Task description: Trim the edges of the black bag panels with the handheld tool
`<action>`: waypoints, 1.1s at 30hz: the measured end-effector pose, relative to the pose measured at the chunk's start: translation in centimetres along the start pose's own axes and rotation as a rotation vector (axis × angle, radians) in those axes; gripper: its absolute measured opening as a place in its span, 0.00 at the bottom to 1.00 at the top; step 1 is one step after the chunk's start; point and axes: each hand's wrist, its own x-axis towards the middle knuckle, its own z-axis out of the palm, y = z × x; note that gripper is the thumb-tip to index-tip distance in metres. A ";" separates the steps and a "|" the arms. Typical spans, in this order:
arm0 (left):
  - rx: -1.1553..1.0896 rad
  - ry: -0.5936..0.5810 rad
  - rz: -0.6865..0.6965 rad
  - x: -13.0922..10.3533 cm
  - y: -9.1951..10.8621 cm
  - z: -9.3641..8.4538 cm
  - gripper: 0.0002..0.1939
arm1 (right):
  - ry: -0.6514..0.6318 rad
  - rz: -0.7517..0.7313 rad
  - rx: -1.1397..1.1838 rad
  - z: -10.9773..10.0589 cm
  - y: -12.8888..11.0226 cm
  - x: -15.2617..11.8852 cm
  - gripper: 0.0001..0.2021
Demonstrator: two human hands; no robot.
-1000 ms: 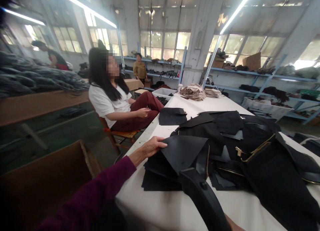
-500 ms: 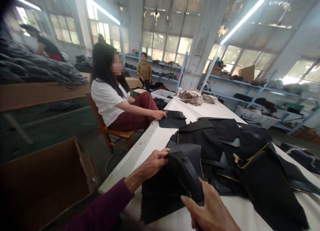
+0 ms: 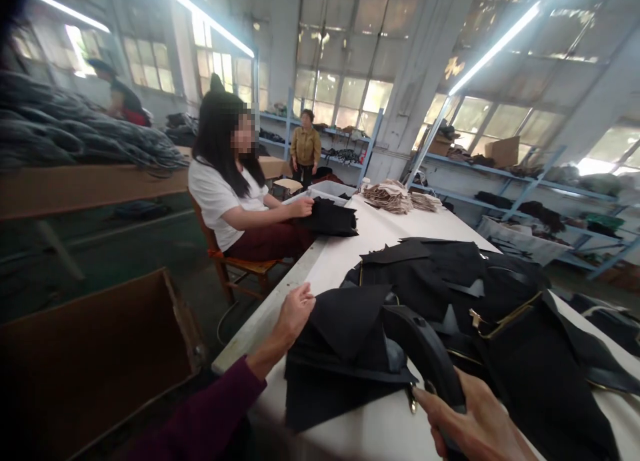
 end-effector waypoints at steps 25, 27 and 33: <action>-0.859 -0.105 -0.935 -10.6 2.1 4.2 0.06 | -0.125 0.045 -0.123 2.1 -1.9 -0.9 0.21; -0.812 -0.054 -0.836 -12.1 2.3 3.5 0.06 | -0.122 0.050 -0.130 2.1 -1.6 -1.0 0.21; -0.830 0.120 -0.675 -13.0 2.6 1.9 0.02 | -0.169 0.023 -0.127 1.9 -1.0 -1.0 0.23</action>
